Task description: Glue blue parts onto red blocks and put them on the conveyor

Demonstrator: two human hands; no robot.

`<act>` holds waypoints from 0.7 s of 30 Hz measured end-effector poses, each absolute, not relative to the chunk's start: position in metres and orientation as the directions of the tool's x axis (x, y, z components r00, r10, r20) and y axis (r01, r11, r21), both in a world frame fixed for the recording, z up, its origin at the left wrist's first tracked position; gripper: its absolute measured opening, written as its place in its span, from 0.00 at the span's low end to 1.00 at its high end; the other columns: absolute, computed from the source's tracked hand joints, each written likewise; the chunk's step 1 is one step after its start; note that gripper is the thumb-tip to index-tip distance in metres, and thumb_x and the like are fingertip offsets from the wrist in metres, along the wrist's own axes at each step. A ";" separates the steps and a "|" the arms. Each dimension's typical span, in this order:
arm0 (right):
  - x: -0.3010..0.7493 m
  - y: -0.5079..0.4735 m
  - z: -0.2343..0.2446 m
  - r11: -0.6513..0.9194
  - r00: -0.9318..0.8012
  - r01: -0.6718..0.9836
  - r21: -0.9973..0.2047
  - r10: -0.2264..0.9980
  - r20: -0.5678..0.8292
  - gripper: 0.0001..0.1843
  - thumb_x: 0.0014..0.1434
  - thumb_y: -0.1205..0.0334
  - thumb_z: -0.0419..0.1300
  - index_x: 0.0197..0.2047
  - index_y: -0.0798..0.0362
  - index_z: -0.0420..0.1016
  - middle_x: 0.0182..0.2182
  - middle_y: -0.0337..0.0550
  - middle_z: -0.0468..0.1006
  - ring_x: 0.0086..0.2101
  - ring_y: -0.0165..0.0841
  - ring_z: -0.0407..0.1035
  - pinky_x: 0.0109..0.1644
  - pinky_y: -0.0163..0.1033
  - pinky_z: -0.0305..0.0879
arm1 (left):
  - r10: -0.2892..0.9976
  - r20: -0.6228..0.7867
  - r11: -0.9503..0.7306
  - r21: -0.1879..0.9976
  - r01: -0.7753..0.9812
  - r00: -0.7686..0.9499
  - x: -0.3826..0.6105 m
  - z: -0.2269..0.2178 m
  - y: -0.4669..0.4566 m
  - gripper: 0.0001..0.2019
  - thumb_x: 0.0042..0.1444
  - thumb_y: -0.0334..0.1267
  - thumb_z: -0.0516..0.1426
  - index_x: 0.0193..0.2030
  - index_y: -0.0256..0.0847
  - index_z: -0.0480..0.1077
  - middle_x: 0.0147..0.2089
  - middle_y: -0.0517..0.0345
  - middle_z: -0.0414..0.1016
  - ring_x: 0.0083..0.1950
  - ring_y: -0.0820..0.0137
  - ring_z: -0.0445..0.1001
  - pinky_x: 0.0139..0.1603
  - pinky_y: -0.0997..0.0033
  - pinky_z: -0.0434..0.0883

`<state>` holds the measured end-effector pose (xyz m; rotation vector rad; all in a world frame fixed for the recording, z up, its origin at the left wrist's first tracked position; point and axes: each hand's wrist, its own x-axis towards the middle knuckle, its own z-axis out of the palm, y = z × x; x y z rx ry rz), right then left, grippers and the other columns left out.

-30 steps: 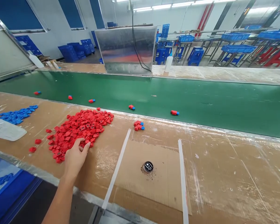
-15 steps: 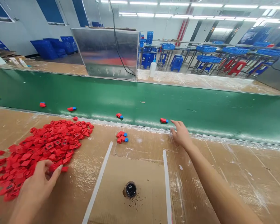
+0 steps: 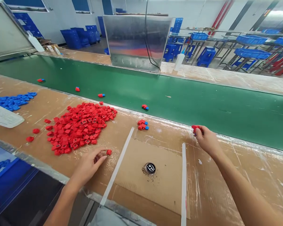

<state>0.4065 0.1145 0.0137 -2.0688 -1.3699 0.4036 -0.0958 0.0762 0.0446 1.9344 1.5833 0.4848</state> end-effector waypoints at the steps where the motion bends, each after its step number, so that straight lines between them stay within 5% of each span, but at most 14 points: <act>1: 0.402 0.093 0.016 -0.259 0.410 0.692 -0.674 0.909 0.071 0.19 0.65 0.50 0.50 0.44 0.55 0.74 0.35 0.56 0.79 0.34 0.40 0.75 0.39 0.43 0.69 | 0.961 -0.085 -0.149 0.642 0.752 0.263 -0.096 0.047 0.078 0.13 0.63 0.40 0.52 0.52 0.43 0.72 0.31 0.60 0.74 0.33 0.66 0.73 0.37 0.69 0.67; 4: 0.386 0.031 0.015 -0.253 0.438 0.517 -0.818 0.899 -0.001 0.26 0.61 0.40 0.52 0.46 0.54 0.75 0.37 0.53 0.80 0.36 0.40 0.76 0.38 0.42 0.75 | 0.936 -0.068 -0.235 0.615 0.753 0.347 -0.098 0.050 0.089 0.15 0.63 0.39 0.53 0.55 0.43 0.71 0.38 0.56 0.73 0.38 0.66 0.73 0.43 0.67 0.68; 7: 0.371 -0.022 0.005 -0.284 0.493 0.165 -0.944 0.853 -0.170 0.29 0.51 0.37 0.64 0.46 0.53 0.77 0.39 0.49 0.81 0.38 0.38 0.76 0.40 0.37 0.77 | 0.868 -0.074 -0.370 0.564 0.738 0.491 -0.094 0.048 0.106 0.13 0.63 0.37 0.53 0.51 0.45 0.75 0.42 0.54 0.71 0.43 0.65 0.73 0.47 0.67 0.67; 11: 0.354 -0.065 -0.007 -0.308 0.475 -0.084 -0.948 0.824 -0.310 0.29 0.46 0.40 0.71 0.45 0.52 0.79 0.41 0.47 0.81 0.37 0.34 0.76 0.41 0.30 0.76 | 0.827 -0.086 -0.458 0.470 0.754 0.556 -0.094 0.043 0.113 0.09 0.62 0.32 0.53 0.40 0.41 0.76 0.41 0.54 0.71 0.43 0.65 0.73 0.47 0.68 0.67; 15: 0.340 -0.084 -0.003 -0.317 0.436 -0.111 -0.942 0.836 -0.333 0.28 0.48 0.43 0.71 0.48 0.51 0.79 0.41 0.48 0.81 0.35 0.36 0.76 0.38 0.33 0.77 | 0.907 -0.105 -0.354 0.337 0.872 0.408 -0.105 0.040 0.095 0.10 0.64 0.39 0.53 0.38 0.38 0.72 0.40 0.49 0.72 0.43 0.59 0.73 0.45 0.63 0.68; 21: 0.309 -0.074 0.027 -0.313 0.250 0.110 -0.943 0.927 -0.279 0.29 0.57 0.44 0.65 0.56 0.50 0.73 0.49 0.51 0.78 0.40 0.38 0.76 0.44 0.39 0.76 | 0.913 -0.349 -0.205 0.050 0.978 0.209 -0.106 0.053 0.070 0.12 0.64 0.40 0.50 0.52 0.43 0.68 0.37 0.46 0.76 0.40 0.53 0.77 0.37 0.63 0.67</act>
